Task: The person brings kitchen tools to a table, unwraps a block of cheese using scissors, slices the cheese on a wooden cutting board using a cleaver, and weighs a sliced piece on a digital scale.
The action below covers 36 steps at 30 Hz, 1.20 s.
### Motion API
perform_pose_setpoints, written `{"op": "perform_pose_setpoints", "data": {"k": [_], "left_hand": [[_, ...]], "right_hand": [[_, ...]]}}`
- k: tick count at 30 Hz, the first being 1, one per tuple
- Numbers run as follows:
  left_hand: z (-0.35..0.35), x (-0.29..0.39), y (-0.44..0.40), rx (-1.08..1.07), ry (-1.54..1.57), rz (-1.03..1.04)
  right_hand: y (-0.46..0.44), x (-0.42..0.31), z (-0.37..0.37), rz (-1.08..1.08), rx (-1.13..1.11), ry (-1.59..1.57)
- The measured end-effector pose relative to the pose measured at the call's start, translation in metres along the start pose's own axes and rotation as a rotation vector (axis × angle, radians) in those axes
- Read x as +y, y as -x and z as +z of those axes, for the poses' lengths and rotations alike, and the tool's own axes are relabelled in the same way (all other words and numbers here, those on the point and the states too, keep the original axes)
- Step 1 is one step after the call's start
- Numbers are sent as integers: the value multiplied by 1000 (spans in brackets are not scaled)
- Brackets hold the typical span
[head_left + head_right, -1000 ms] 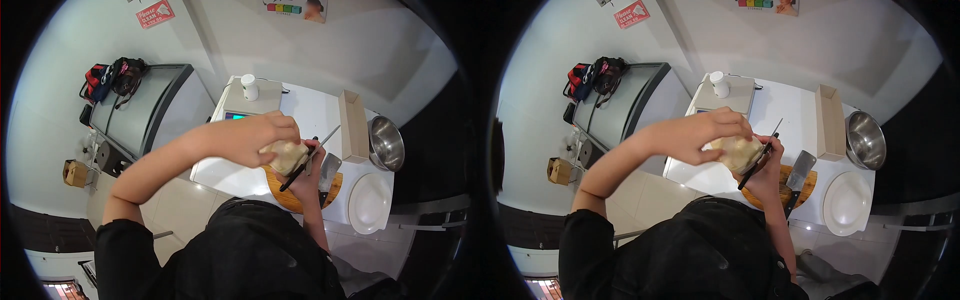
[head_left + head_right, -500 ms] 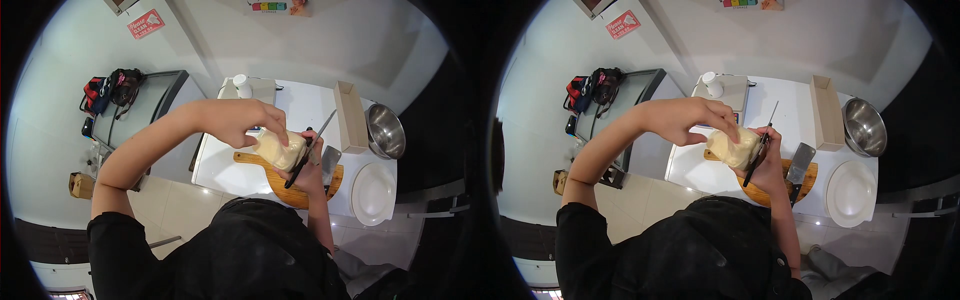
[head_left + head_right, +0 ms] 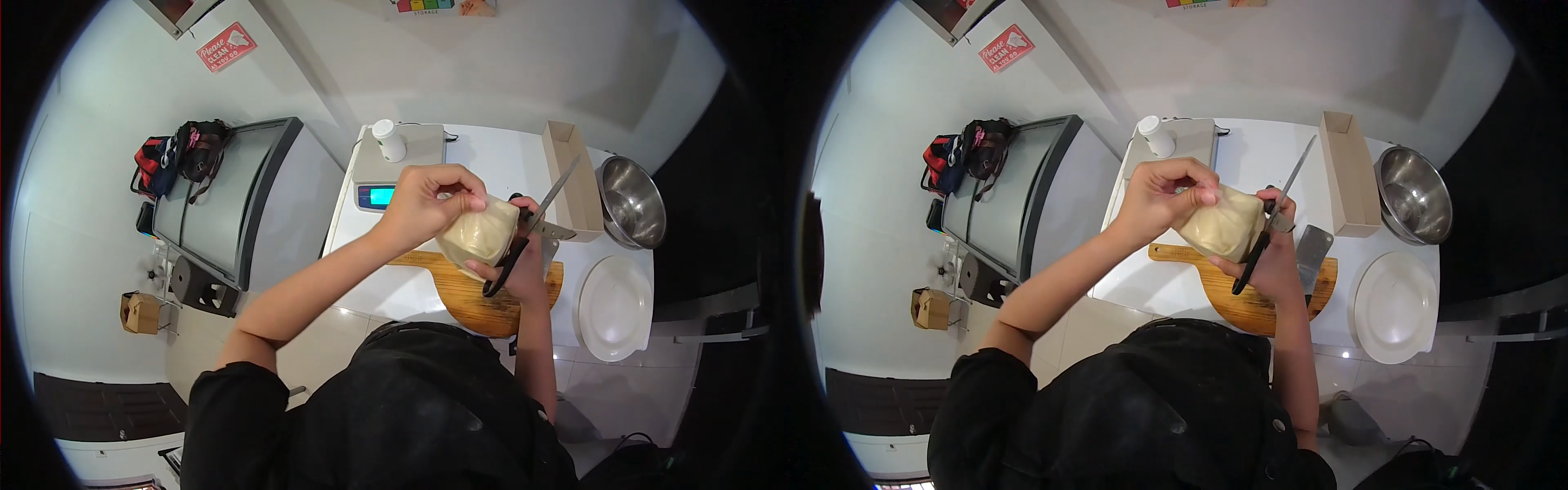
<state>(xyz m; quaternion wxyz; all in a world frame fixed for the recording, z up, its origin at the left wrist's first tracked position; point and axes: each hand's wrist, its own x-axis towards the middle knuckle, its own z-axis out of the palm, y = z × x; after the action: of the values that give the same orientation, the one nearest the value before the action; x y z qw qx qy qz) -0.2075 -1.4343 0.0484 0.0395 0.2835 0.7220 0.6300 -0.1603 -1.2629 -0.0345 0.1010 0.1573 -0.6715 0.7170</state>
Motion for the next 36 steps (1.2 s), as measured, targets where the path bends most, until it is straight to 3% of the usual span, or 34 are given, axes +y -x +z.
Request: {"op": "perform_pose_setpoints", "data": {"k": [4, 13, 16, 21, 24, 25, 28, 32, 36], "left_hand": [[11, -1, -3, 203, 242, -91], [-4, 1, -16, 144, 360, -237], [-9, 12, -22, 93, -63, -163], [-22, 22, -34, -61, -289, -178], [-34, 36, -32, -349, -309, -110], [-35, 39, -32, -345, -309, -111], [-39, 44, -32, -567, -718, 100], [-35, 22, -37, -631, -638, 334], [-23, 17, -25, -555, -521, 226]], "right_hand": [[-3, 2, -1, -24, 13, -53], [-7, 4, 0, 5, 15, -93], [-11, 9, -1, -46, 8, 77], [-10, 5, 0, -2, 12, 23], [-3, 5, 3, -58, -11, 237], [-2, 5, 4, -59, -15, 237], [-2, 4, 10, 8, -10, 66], [-1, 3, 5, 21, -34, 91], [3, 6, -6, 69, -109, -92]]}}
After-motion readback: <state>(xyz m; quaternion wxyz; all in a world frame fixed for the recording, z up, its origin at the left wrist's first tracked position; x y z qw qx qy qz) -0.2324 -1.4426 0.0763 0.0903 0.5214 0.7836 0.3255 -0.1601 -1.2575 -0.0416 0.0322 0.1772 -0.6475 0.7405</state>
